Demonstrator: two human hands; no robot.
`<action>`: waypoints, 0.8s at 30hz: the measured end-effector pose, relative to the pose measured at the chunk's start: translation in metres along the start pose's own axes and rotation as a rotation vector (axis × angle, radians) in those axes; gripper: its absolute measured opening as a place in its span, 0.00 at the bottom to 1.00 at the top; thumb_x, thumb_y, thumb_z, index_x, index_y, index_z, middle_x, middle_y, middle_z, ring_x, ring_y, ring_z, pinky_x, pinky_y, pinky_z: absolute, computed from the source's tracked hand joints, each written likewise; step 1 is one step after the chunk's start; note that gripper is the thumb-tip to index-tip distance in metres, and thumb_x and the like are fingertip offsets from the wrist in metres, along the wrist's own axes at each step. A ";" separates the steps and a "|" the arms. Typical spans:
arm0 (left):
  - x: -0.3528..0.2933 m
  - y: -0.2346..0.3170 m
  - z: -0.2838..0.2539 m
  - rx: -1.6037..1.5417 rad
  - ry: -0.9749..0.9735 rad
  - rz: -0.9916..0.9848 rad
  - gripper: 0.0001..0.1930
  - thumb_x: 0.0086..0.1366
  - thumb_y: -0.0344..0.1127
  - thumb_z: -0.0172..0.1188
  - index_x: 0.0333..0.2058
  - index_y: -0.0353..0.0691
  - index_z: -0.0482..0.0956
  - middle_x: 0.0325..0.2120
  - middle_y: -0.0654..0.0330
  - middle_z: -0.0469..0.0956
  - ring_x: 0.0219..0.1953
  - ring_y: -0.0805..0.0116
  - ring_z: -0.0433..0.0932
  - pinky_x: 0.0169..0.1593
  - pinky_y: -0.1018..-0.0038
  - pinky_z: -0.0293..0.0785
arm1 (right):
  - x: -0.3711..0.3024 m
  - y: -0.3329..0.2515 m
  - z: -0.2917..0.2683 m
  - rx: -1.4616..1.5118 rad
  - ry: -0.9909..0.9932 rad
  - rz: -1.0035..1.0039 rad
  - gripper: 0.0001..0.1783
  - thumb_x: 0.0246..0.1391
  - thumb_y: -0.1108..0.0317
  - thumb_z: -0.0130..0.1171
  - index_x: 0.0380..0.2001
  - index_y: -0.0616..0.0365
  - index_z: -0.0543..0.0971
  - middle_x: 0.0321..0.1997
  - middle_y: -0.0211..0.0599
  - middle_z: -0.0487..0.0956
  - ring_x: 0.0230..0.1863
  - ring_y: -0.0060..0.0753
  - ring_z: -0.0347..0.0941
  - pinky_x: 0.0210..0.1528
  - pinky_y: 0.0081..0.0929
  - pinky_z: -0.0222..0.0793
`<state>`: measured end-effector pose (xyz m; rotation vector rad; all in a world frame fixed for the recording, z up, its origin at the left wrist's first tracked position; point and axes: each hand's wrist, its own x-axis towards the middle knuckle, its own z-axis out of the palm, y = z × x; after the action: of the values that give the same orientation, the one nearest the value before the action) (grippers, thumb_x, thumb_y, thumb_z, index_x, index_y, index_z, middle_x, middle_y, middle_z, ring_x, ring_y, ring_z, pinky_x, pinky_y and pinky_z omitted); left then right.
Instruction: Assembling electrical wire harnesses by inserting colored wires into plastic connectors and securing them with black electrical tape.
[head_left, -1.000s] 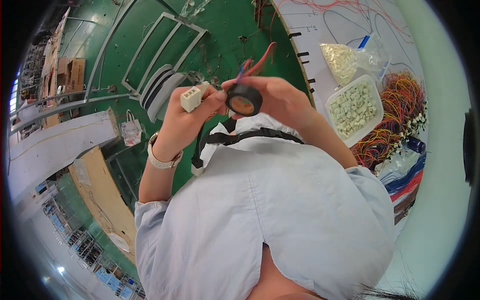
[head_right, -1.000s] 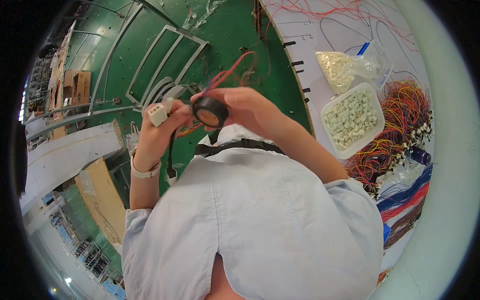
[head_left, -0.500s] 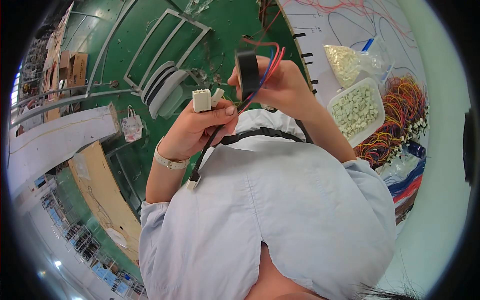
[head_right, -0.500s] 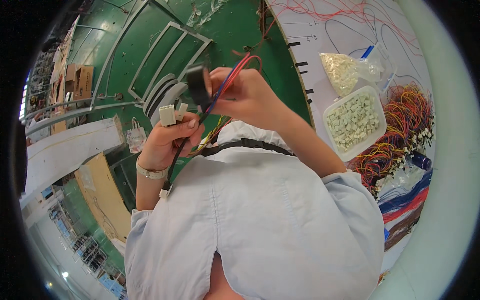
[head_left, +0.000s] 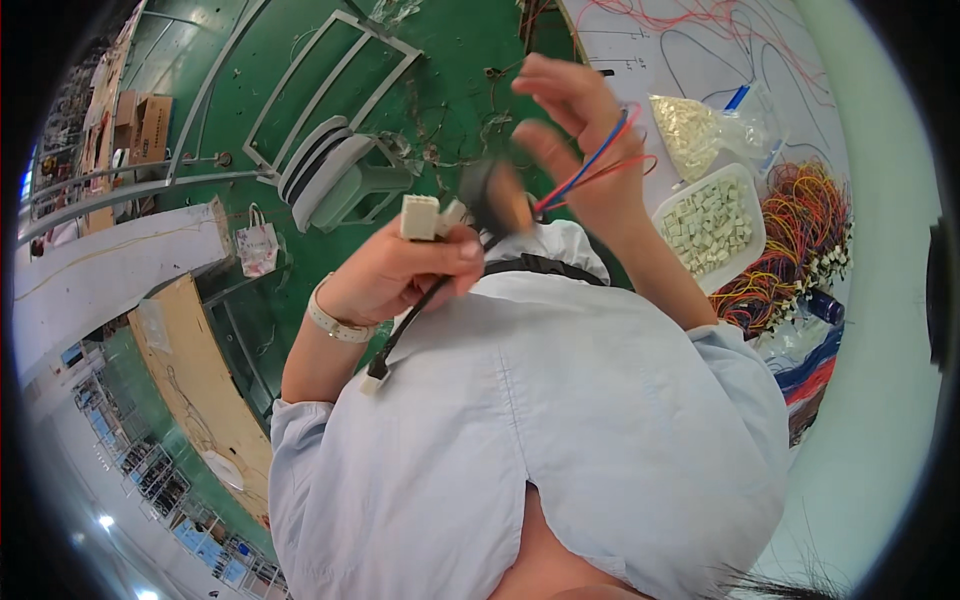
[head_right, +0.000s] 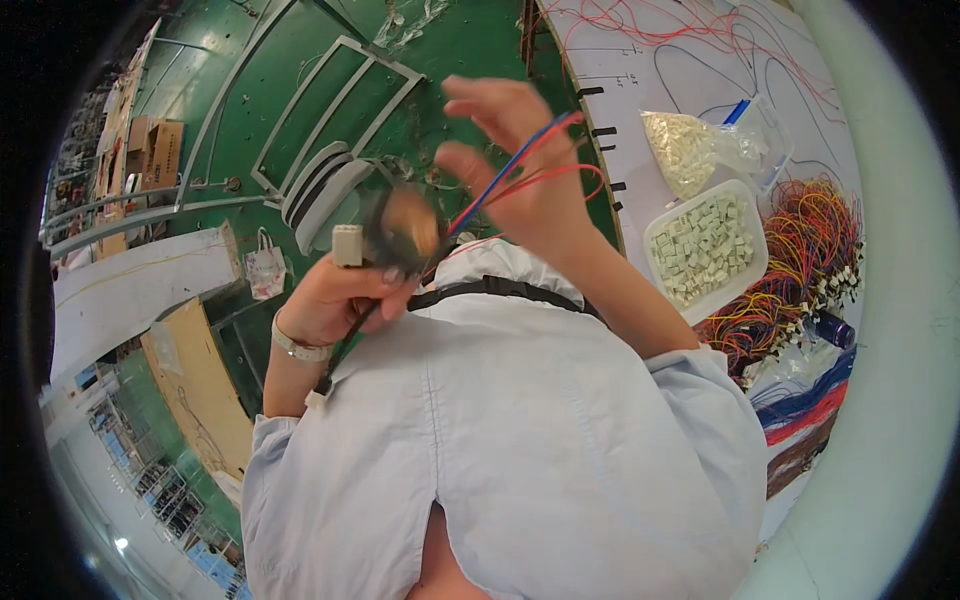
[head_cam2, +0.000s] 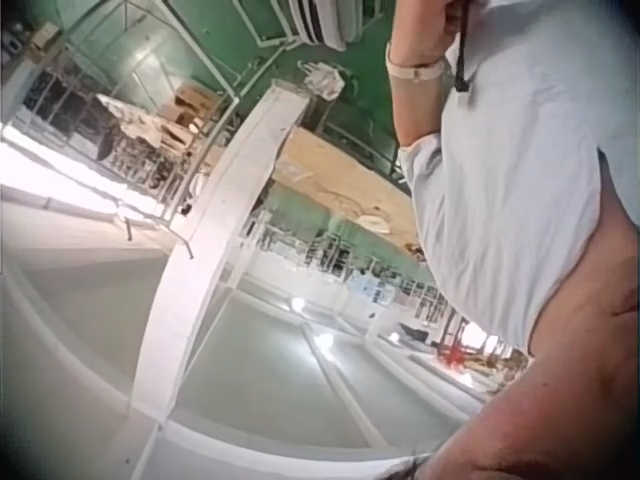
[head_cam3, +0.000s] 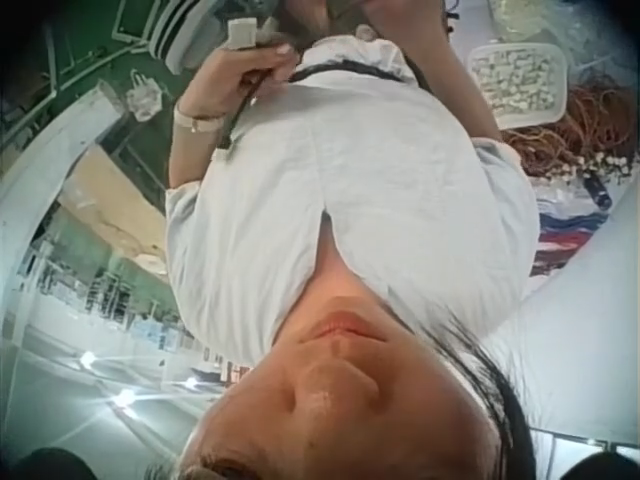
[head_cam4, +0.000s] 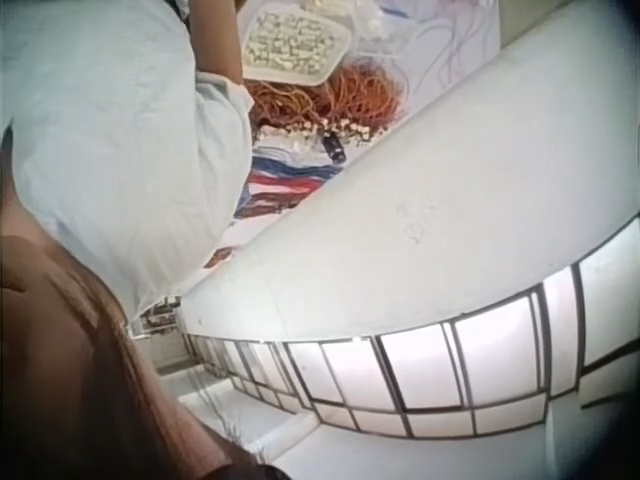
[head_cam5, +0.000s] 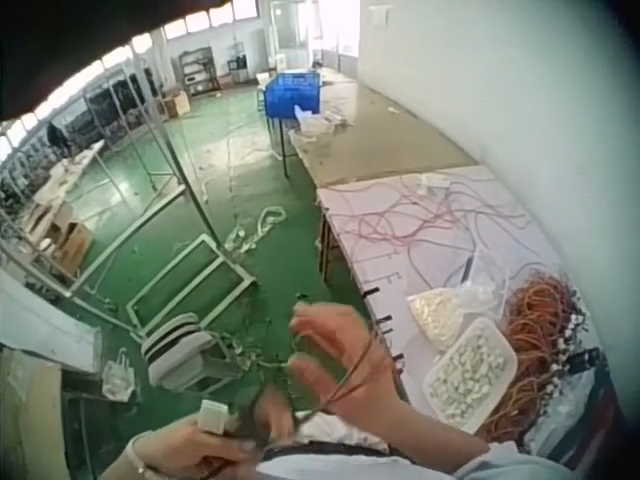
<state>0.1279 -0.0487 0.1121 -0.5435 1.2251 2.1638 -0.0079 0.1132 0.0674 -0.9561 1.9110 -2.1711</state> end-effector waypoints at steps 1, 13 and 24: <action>-0.001 0.002 0.003 -0.001 -0.012 -0.035 0.09 0.63 0.36 0.57 0.25 0.39 0.74 0.20 0.64 0.74 0.15 0.82 0.64 0.16 0.83 0.50 | 0.002 -0.002 -0.009 0.091 -0.125 0.105 0.16 0.52 0.74 0.58 0.46 0.62 0.75 0.48 0.38 0.75 0.50 0.30 0.71 0.50 0.26 0.68; 0.015 0.000 -0.020 0.048 0.116 0.200 0.08 0.63 0.33 0.56 0.27 0.36 0.76 0.20 0.64 0.74 0.16 0.83 0.63 0.17 0.84 0.52 | -0.021 0.006 -0.008 0.851 -0.512 0.692 0.31 0.59 0.53 0.42 0.52 0.73 0.70 0.57 0.55 0.70 0.59 0.47 0.67 0.63 0.44 0.60; 0.015 0.008 -0.022 0.269 0.280 0.195 0.07 0.65 0.32 0.52 0.28 0.36 0.74 0.19 0.66 0.69 0.17 0.80 0.62 0.21 0.81 0.55 | -0.007 -0.003 0.009 0.890 -0.290 1.037 0.50 0.58 0.30 0.30 0.51 0.74 0.71 0.56 0.52 0.72 0.57 0.42 0.69 0.64 0.36 0.57</action>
<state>0.1133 -0.0670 0.0973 -0.6478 1.7557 2.0786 0.0027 0.1093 0.0675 -0.0384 0.7725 -1.7171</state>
